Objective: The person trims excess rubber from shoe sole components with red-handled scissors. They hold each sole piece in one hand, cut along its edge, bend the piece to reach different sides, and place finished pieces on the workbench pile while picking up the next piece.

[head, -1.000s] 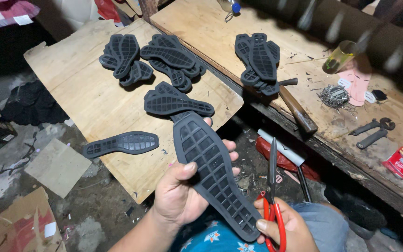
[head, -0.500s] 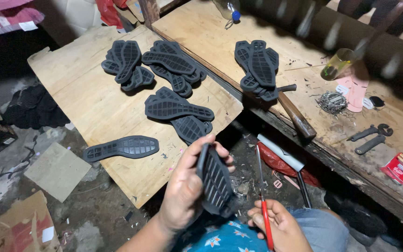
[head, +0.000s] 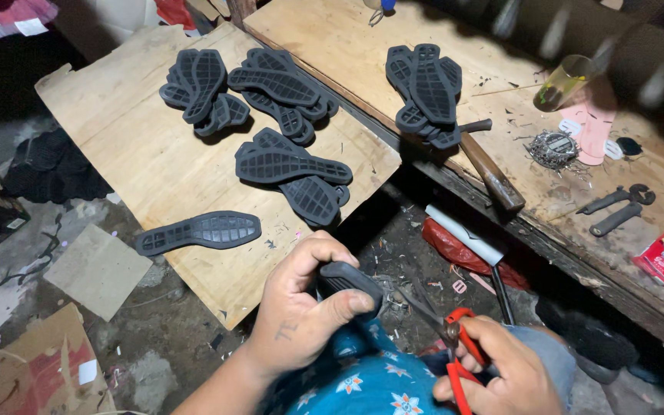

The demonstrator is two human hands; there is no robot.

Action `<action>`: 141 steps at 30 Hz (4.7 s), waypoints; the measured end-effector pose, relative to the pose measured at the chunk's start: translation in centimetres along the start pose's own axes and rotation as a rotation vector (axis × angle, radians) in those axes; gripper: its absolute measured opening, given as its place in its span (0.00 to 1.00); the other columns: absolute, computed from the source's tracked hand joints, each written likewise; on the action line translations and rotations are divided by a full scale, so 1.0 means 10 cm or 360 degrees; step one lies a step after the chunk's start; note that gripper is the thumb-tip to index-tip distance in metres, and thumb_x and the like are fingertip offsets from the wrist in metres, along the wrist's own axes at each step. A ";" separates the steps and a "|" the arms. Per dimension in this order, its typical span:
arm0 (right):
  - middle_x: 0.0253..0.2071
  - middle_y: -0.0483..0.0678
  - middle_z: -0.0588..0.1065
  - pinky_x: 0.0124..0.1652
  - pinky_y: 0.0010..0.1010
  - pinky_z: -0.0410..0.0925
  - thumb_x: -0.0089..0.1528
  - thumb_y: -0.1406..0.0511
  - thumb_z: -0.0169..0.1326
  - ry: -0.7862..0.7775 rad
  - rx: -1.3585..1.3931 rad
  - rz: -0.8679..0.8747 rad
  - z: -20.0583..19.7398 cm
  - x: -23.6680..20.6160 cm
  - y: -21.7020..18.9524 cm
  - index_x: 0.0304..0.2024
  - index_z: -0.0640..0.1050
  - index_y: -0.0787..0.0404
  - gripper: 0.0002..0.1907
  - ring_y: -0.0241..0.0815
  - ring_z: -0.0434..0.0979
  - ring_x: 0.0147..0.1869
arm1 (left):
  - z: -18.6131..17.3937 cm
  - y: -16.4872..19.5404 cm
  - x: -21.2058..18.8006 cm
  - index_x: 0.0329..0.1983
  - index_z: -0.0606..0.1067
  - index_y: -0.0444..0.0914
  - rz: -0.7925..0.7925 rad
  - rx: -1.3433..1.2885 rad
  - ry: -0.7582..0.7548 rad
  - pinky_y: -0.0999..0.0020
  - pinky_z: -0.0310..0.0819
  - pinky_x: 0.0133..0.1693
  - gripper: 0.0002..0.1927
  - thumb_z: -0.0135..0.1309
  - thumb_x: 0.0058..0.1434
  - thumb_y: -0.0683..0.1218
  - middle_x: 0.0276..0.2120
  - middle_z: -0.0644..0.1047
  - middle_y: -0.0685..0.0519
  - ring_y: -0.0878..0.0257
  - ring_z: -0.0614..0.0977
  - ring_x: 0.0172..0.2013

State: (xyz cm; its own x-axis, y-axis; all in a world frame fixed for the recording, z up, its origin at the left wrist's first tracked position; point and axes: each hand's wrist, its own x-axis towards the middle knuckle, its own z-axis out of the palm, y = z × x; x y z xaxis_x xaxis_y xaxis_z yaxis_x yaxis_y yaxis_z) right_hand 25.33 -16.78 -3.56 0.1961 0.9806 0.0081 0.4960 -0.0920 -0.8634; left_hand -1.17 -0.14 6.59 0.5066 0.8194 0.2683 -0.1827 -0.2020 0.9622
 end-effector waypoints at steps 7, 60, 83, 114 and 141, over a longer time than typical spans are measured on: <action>0.29 0.39 0.76 0.27 0.24 0.70 0.35 0.50 0.81 -0.0056 -0.0437 -0.0291 -0.36 0.12 -0.40 0.41 0.82 0.60 0.37 0.32 0.75 0.28 | -0.03 0.06 0.01 0.42 0.73 0.38 0.0142 0.0209 -0.0023 0.71 0.68 0.49 0.16 0.67 0.59 0.47 0.39 0.73 0.55 0.65 0.73 0.43; 0.28 0.43 0.75 0.30 0.26 0.74 0.37 0.62 0.74 -0.0086 -0.0105 0.0032 -0.07 0.14 -0.37 0.45 0.80 0.60 0.32 0.36 0.75 0.26 | -0.02 -0.36 0.08 0.50 0.70 0.39 -0.0204 -0.1477 0.0043 0.62 0.73 0.50 0.13 0.60 0.69 0.47 0.42 0.76 0.47 0.58 0.78 0.45; 0.25 0.44 0.75 0.26 0.27 0.69 0.37 0.53 0.77 0.0094 -0.0563 -0.0291 -0.13 0.18 -0.61 0.36 0.81 0.62 0.31 0.36 0.75 0.27 | -0.04 -0.38 0.05 0.49 0.69 0.40 -0.0234 -0.1539 0.0125 0.59 0.72 0.53 0.14 0.60 0.68 0.48 0.42 0.75 0.48 0.58 0.76 0.45; 0.20 0.42 0.72 0.25 0.29 0.66 0.38 0.49 0.77 0.0122 -0.0558 -0.0239 -0.11 0.15 -0.57 0.33 0.81 0.58 0.30 0.36 0.72 0.24 | 0.04 -0.35 -0.01 0.51 0.69 0.40 -0.0250 -0.1468 0.0072 0.60 0.75 0.53 0.13 0.59 0.69 0.46 0.44 0.77 0.46 0.56 0.80 0.48; 0.19 0.44 0.73 0.23 0.29 0.67 0.34 0.54 0.75 0.0250 -0.0526 -0.0450 -0.11 0.17 -0.64 0.30 0.80 0.64 0.29 0.36 0.74 0.21 | 0.09 -0.34 -0.04 0.48 0.70 0.38 -0.0207 -0.1217 -0.0092 0.62 0.74 0.55 0.11 0.59 0.70 0.44 0.44 0.78 0.48 0.60 0.79 0.49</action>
State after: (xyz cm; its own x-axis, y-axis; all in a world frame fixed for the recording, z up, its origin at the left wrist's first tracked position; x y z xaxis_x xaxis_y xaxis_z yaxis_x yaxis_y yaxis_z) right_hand 23.43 -14.74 2.58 0.1275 0.9392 0.3189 0.7865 0.1002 -0.6094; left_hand 0.02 -0.26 3.31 0.6032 0.7775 0.1780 -0.6387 0.3372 0.6916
